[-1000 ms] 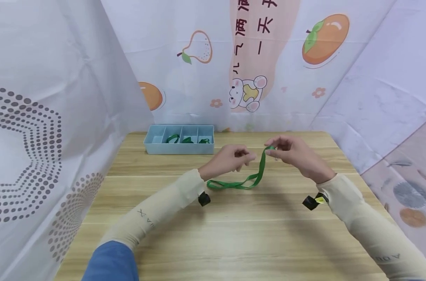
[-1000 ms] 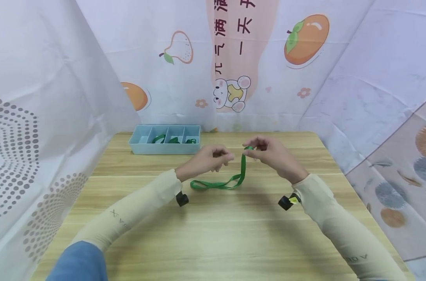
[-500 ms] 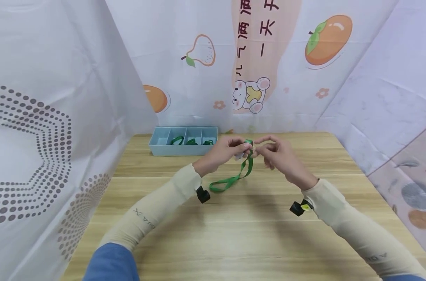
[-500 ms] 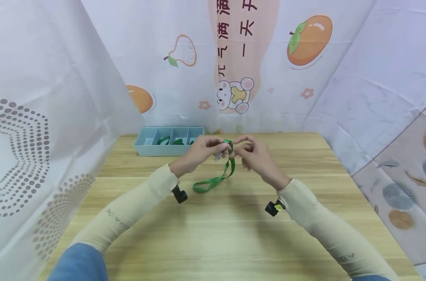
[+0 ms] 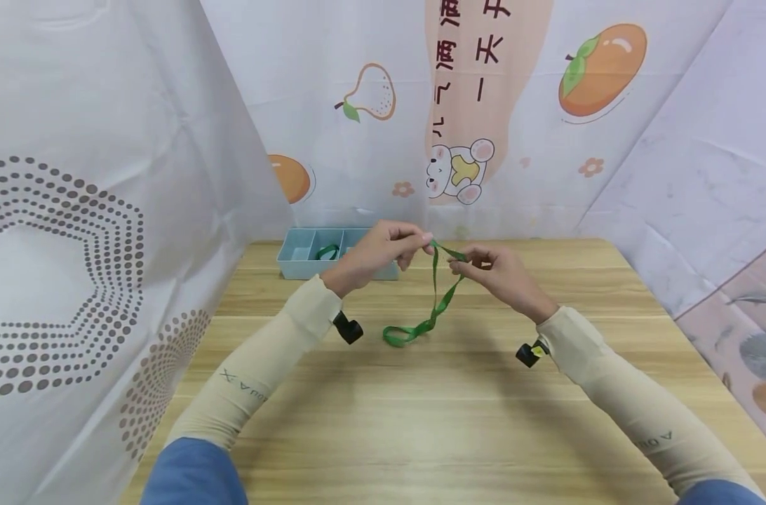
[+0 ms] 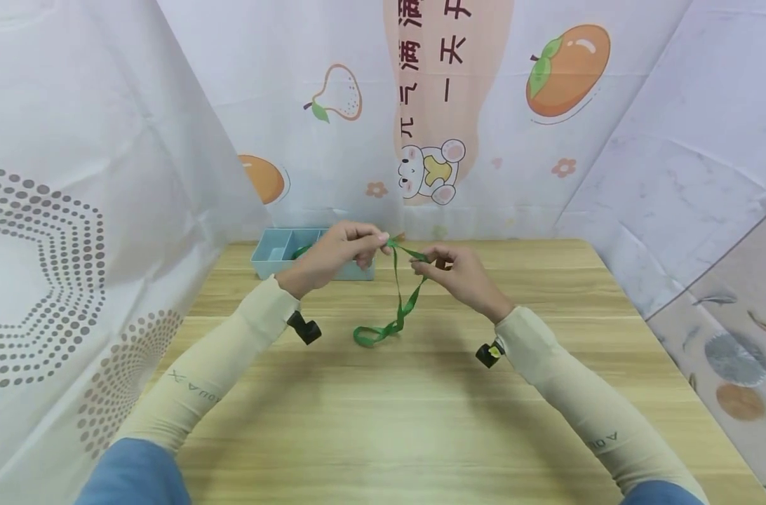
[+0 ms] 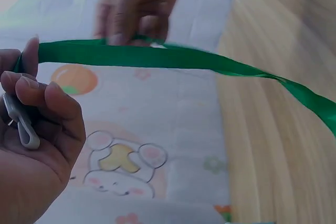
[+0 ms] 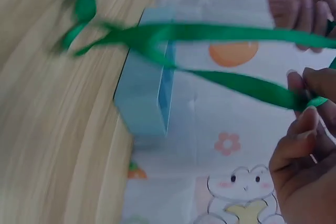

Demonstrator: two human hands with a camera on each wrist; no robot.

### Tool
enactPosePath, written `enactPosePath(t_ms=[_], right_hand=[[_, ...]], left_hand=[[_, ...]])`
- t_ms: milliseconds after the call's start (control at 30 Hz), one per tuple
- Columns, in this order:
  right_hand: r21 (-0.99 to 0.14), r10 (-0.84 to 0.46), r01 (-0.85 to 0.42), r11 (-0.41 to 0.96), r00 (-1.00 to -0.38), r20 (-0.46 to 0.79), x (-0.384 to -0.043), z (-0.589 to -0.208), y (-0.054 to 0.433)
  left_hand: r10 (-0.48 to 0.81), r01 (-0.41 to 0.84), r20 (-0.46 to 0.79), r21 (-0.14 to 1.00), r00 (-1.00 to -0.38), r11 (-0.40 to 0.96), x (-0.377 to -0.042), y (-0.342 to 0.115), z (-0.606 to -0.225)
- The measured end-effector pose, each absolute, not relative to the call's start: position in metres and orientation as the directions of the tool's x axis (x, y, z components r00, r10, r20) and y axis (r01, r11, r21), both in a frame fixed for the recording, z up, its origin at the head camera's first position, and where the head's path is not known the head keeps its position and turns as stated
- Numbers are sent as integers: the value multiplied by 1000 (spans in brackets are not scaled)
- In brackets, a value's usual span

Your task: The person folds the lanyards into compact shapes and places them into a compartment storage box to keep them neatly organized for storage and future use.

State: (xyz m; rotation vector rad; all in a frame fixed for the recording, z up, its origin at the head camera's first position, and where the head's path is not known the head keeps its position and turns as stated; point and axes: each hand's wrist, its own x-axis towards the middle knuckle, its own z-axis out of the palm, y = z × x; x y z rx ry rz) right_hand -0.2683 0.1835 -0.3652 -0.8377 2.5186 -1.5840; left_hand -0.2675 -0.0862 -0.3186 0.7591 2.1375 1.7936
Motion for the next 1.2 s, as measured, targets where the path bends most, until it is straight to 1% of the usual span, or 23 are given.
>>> enactPosePath(t_ms=[67, 167, 267, 333, 467, 600, 700, 767, 867, 933, 1000, 1100, 1133, 1200], right_hand=[[-856, -475, -418, 305, -846, 243, -270, -368, 189], [-907, -506, -359, 220, -837, 209, -272, -374, 203], [-948, -552, -296, 119, -813, 185, -274, -378, 217], [-954, -587, -287, 89, -789, 182, -274, -380, 224], [-959, -642, -268, 96, -753, 146, -276, -383, 236], [-961, -672, -239, 138, -735, 86, -278, -390, 241], [-938, -658, -255, 236, -752, 39, -279, -391, 230], [-910, -627, -272, 312, -779, 18, -278, -388, 216], [-876, -583, -323, 358, -810, 60, -275, -380, 189], [-857, -573, -373, 356, -812, 116, -274, -375, 169], [-828, -582, -456, 325, -787, 205, -273, -370, 150], [-771, -597, -571, 281, -733, 326, -274, -367, 127], [-755, -598, -600, 265, -716, 360, -275, -367, 122], [-732, -587, -631, 257, -704, 400, -277, -368, 116]], left_hand=[[512, 210, 144, 975, -847, 73, -268, -93, -313], [486, 210, 172, 977, -857, 25, -269, -104, -306], [462, 218, 203, 976, -864, -20, -273, -116, -304], [440, 225, 223, 973, -870, -48, -276, -125, -304], [407, 220, 246, 969, -880, -109, -281, -139, -305], [423, 207, 233, 972, -875, -108, -282, -146, -304], [452, 205, 210, 977, -867, -62, -279, -145, -302], [470, 208, 195, 978, -861, -24, -276, -142, -300], [495, 213, 170, 977, -852, 32, -275, -136, -300], [505, 212, 155, 976, -849, 57, -274, -133, -300], [513, 215, 144, 973, -846, 82, -273, -130, -300], [526, 233, 146, 967, -838, 103, -271, -127, -299], [530, 244, 151, 964, -834, 109, -271, -127, -299], [538, 256, 156, 960, -829, 117, -270, -126, -298]])
